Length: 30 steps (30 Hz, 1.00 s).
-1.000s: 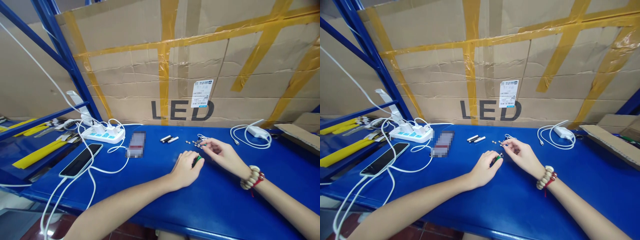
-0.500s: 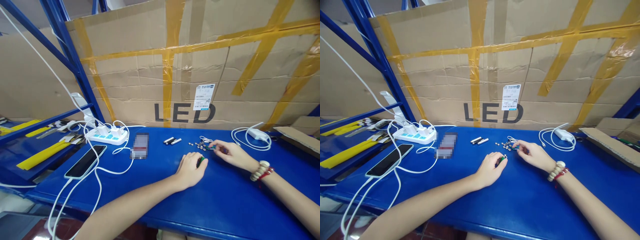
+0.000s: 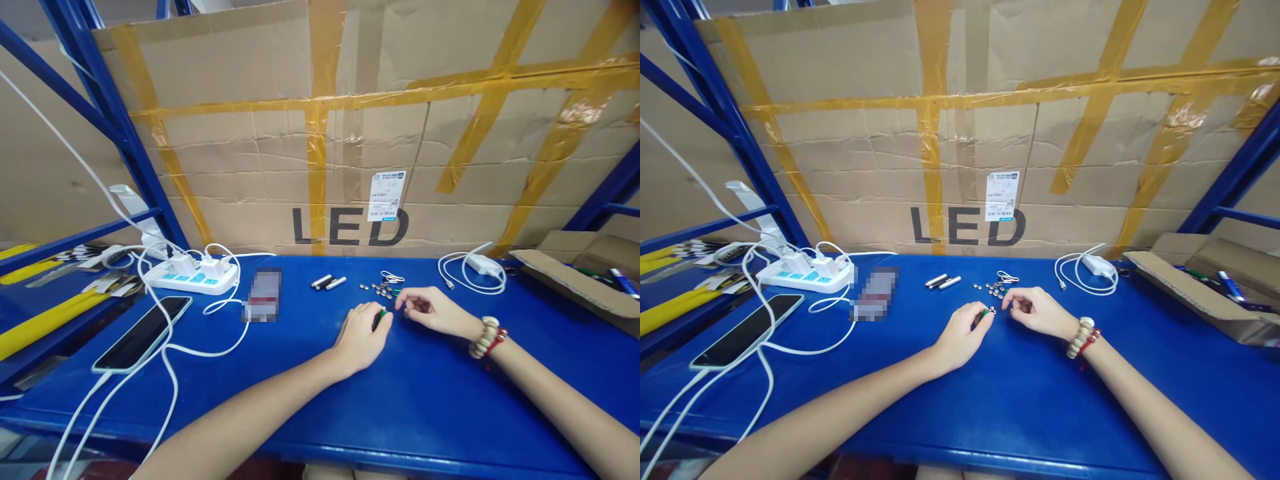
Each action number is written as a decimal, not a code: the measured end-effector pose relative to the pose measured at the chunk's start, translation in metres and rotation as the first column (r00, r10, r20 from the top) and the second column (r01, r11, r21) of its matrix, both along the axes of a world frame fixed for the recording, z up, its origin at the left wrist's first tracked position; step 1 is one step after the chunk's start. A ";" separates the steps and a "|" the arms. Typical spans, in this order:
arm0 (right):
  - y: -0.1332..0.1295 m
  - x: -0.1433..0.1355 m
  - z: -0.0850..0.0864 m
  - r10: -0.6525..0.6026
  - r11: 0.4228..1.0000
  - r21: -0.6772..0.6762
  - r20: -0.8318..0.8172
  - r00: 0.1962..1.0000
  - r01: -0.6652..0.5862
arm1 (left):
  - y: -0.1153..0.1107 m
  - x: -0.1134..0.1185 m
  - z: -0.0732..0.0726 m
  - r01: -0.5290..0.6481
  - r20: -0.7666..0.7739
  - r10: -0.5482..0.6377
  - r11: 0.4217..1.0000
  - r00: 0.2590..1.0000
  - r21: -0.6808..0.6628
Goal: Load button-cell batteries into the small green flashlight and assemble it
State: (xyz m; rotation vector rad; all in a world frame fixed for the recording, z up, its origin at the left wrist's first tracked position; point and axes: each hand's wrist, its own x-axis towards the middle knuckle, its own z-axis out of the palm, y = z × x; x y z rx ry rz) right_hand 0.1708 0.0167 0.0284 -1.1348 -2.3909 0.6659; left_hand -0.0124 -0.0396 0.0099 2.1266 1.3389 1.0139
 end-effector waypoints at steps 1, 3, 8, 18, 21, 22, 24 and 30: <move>0.000 0.000 0.000 0.011 1.000 -0.001 0.014 1.000 -0.011 | 0.000 0.000 0.000 0.006 -0.001 -0.006 1.000 1.000 0.002; 0.000 0.000 -0.001 0.019 1.000 0.024 0.057 0.998 -0.021 | -0.001 0.000 0.000 0.014 -0.010 -0.014 1.000 1.000 0.002; 0.002 0.003 0.000 -0.010 0.994 0.112 0.190 0.982 -0.012 | -0.001 -0.001 0.000 0.014 -0.029 -0.014 1.000 0.999 0.005; 0.011 0.011 -0.001 -0.026 0.989 0.151 0.166 0.986 0.000 | 0.000 0.000 -0.001 0.025 -0.016 -0.025 1.000 1.000 -0.002; 0.014 0.013 -0.002 0.011 0.986 0.162 0.149 0.989 -0.036 | 0.000 0.000 -0.002 0.028 -0.004 -0.028 1.000 1.000 -0.004; 0.015 0.013 -0.003 0.018 0.984 0.170 0.143 0.990 -0.043 | 0.000 0.000 -0.001 0.028 -0.002 -0.028 1.000 1.000 -0.004; 0.016 0.014 -0.004 0.022 0.981 0.187 0.133 0.991 -0.046 | -0.001 0.001 -0.001 0.031 -0.007 -0.031 1.000 0.999 -0.002; 0.018 0.016 -0.005 -0.005 0.975 0.221 0.144 0.990 -0.027 | -0.001 0.002 -0.002 0.054 -0.020 -0.053 0.998 0.998 0.028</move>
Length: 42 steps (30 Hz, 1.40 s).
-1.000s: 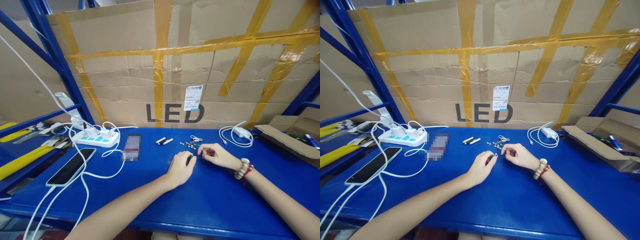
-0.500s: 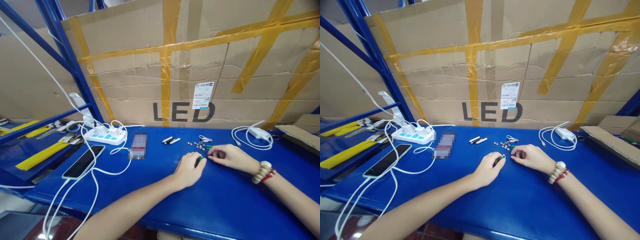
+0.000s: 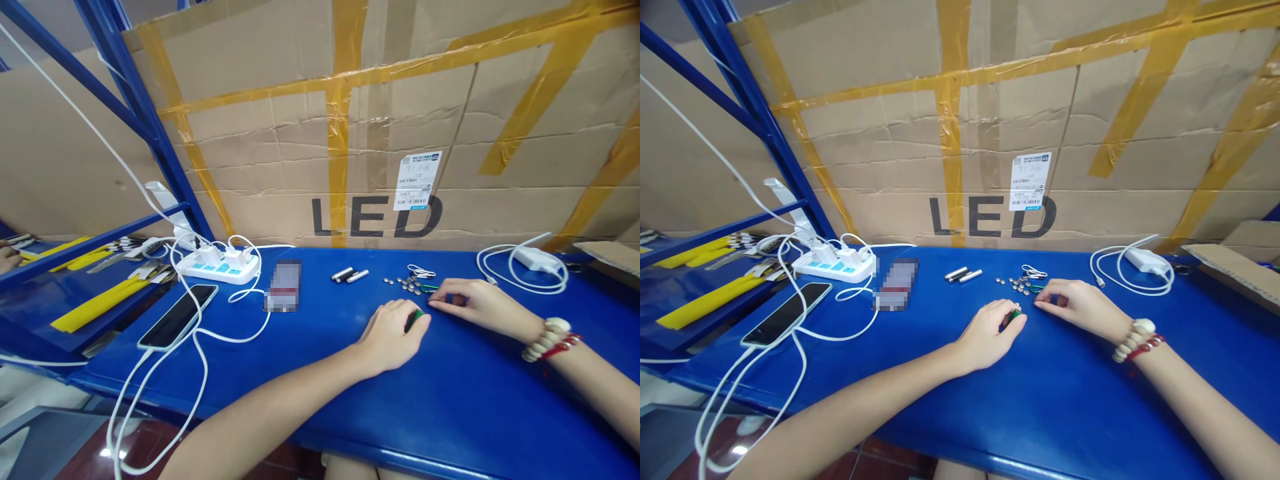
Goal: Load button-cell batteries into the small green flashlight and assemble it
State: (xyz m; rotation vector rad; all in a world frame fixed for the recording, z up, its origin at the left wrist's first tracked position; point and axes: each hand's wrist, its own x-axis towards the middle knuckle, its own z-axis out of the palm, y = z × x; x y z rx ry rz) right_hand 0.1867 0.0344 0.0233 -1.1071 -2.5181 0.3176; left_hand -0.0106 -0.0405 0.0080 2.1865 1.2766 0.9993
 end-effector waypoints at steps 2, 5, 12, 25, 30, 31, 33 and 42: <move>0.000 0.000 0.001 -0.008 1.000 0.006 0.008 1.000 0.008 | 0.000 0.000 0.000 -0.001 -0.002 0.001 1.000 1.000 0.004; 0.000 -0.001 0.000 -0.025 1.000 0.014 0.006 1.000 0.025 | 0.000 0.000 0.000 0.000 -0.013 0.000 1.000 1.000 -0.003; 0.001 0.001 -0.005 -0.120 0.985 0.130 0.023 0.992 0.116 | -0.002 -0.001 0.003 0.035 0.007 -0.034 0.999 0.999 -0.026; -0.035 -0.026 0.025 -0.065 0.998 -0.039 -0.457 0.887 0.053 | -0.002 -0.005 0.006 0.073 0.197 -0.052 0.993 0.979 -0.096; -0.042 -0.030 0.027 -0.032 0.989 -0.140 -0.522 0.853 -0.049 | -0.002 -0.005 0.008 0.039 0.210 -0.021 0.996 0.977 -0.082; -0.042 -0.030 0.026 -0.030 0.985 -0.159 -0.529 0.848 -0.064 | -0.002 -0.005 0.008 0.030 0.213 -0.012 0.996 0.977 -0.082; -0.041 -0.030 0.026 -0.029 0.980 -0.180 -0.542 0.840 -0.083 | -0.002 -0.005 0.008 0.021 0.217 -0.003 0.997 0.976 -0.079; -0.041 -0.032 0.032 -0.009 0.950 -0.270 -0.516 0.857 -0.153 | -0.003 -0.006 0.009 0.027 0.177 -0.019 0.999 0.984 -0.044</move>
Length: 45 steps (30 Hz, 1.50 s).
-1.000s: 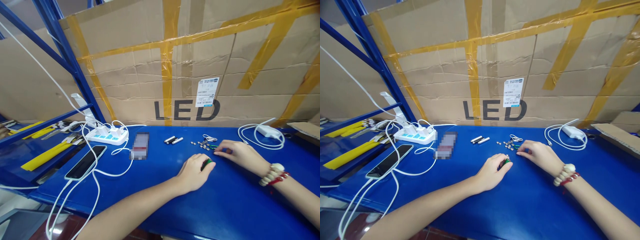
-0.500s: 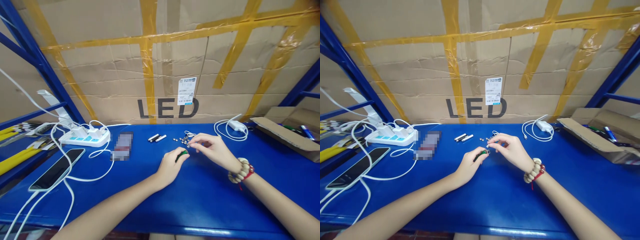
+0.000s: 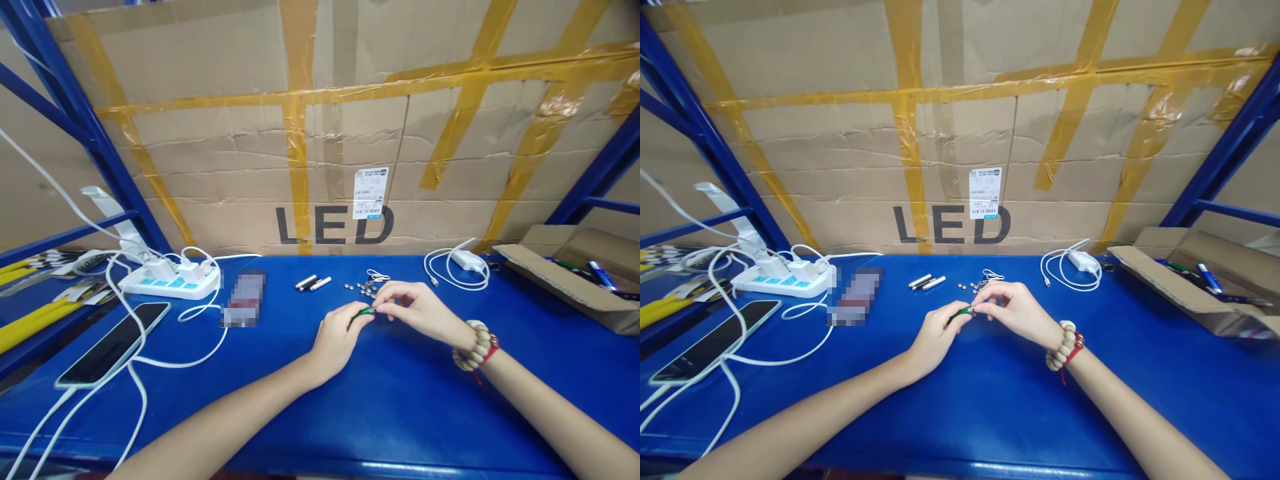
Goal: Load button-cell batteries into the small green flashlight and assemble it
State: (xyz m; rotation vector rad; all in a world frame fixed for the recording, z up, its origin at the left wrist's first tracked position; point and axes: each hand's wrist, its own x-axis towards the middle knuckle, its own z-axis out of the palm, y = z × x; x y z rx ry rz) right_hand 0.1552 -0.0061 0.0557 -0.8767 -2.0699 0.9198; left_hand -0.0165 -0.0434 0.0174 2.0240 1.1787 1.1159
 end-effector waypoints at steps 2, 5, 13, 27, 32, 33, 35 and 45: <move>0.000 0.001 0.000 0.005 0.998 -0.057 0.021 1.000 -0.004 | 0.000 0.000 0.000 0.032 0.008 -0.032 0.999 0.999 0.036; 0.001 0.001 -0.001 -0.005 0.985 -0.170 0.062 0.998 0.016 | 0.000 -0.001 -0.001 0.078 0.002 -0.078 0.993 0.997 0.086; -0.001 -0.001 -0.004 -0.036 0.928 -0.365 0.103 0.994 0.071 | -0.002 -0.003 -0.005 0.072 -0.091 -0.060 0.987 0.994 0.143; -0.004 -0.004 -0.008 0.001 0.930 -0.365 0.127 0.992 0.045 | -0.004 -0.006 -0.008 0.034 -0.200 0.009 0.978 0.980 0.208; -0.004 -0.004 -0.010 -0.013 0.919 -0.390 0.107 0.994 0.054 | -0.004 -0.003 -0.007 -0.039 -0.194 0.091 0.966 0.977 0.256; -0.004 -0.005 -0.011 -0.009 0.909 -0.415 0.089 0.996 0.045 | -0.004 -0.003 -0.007 -0.045 -0.174 0.092 0.966 0.980 0.256; -0.004 -0.005 -0.012 -0.007 0.884 -0.467 0.037 0.999 0.023 | -0.004 -0.002 -0.007 -0.059 -0.122 0.091 0.969 0.988 0.240; -0.002 -0.008 -0.016 -0.079 0.888 -0.454 0.014 0.997 0.077 | -0.001 0.001 -0.002 -0.149 0.011 0.149 0.985 0.989 0.088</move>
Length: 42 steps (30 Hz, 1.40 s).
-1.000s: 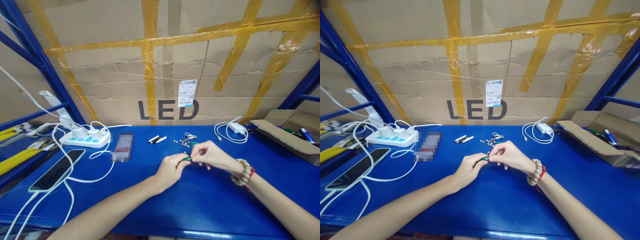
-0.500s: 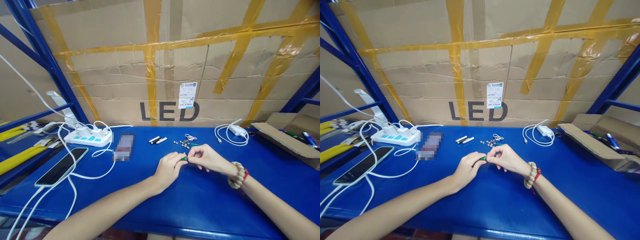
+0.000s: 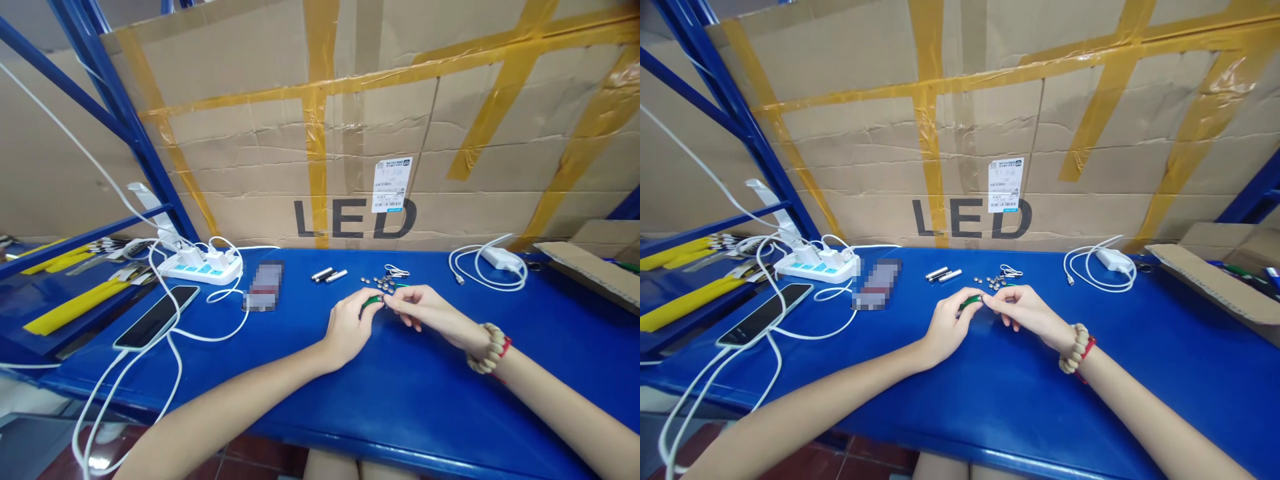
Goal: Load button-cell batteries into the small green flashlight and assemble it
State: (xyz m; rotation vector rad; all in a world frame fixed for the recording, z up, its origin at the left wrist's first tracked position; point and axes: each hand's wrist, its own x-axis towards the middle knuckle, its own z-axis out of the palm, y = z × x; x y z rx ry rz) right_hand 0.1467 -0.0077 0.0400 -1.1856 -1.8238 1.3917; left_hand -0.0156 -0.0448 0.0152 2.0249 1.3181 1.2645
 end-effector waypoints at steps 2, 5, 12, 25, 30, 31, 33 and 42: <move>0.003 -0.001 -0.002 -0.013 0.999 0.041 -0.010 1.000 0.014 | 0.003 -0.001 -0.001 -0.078 0.024 0.080 0.994 0.997 -0.074; 0.008 0.000 -0.007 -0.049 0.995 0.088 -0.062 0.997 0.055 | 0.010 -0.003 -0.004 -0.153 0.086 0.166 0.978 0.982 -0.142; 0.013 0.006 -0.011 -0.116 0.932 0.338 -0.051 0.992 0.127 | 0.014 -0.005 -0.005 -0.138 0.076 0.157 0.968 0.985 -0.209; 0.011 0.005 -0.014 -0.052 0.777 0.628 0.132 0.990 -0.043 | 0.009 -0.004 -0.001 -0.110 -0.094 0.093 0.974 0.991 -0.196; 0.010 0.005 -0.010 -0.067 0.765 0.644 0.119 0.991 -0.026 | 0.009 -0.003 0.001 -0.124 -0.124 0.099 0.969 0.987 -0.213; 0.009 0.005 -0.009 -0.062 0.764 0.645 0.117 0.991 -0.028 | 0.009 -0.003 0.002 -0.119 -0.132 0.092 0.969 0.987 -0.215; 0.010 0.006 -0.008 -0.058 0.766 0.643 0.113 0.992 -0.028 | 0.009 -0.003 0.002 -0.098 -0.149 0.066 0.971 0.987 -0.218; 0.011 0.012 -0.005 -0.047 0.776 0.629 0.127 0.991 -0.044 | 0.005 -0.002 0.002 -0.088 -0.191 0.063 0.988 0.980 -0.125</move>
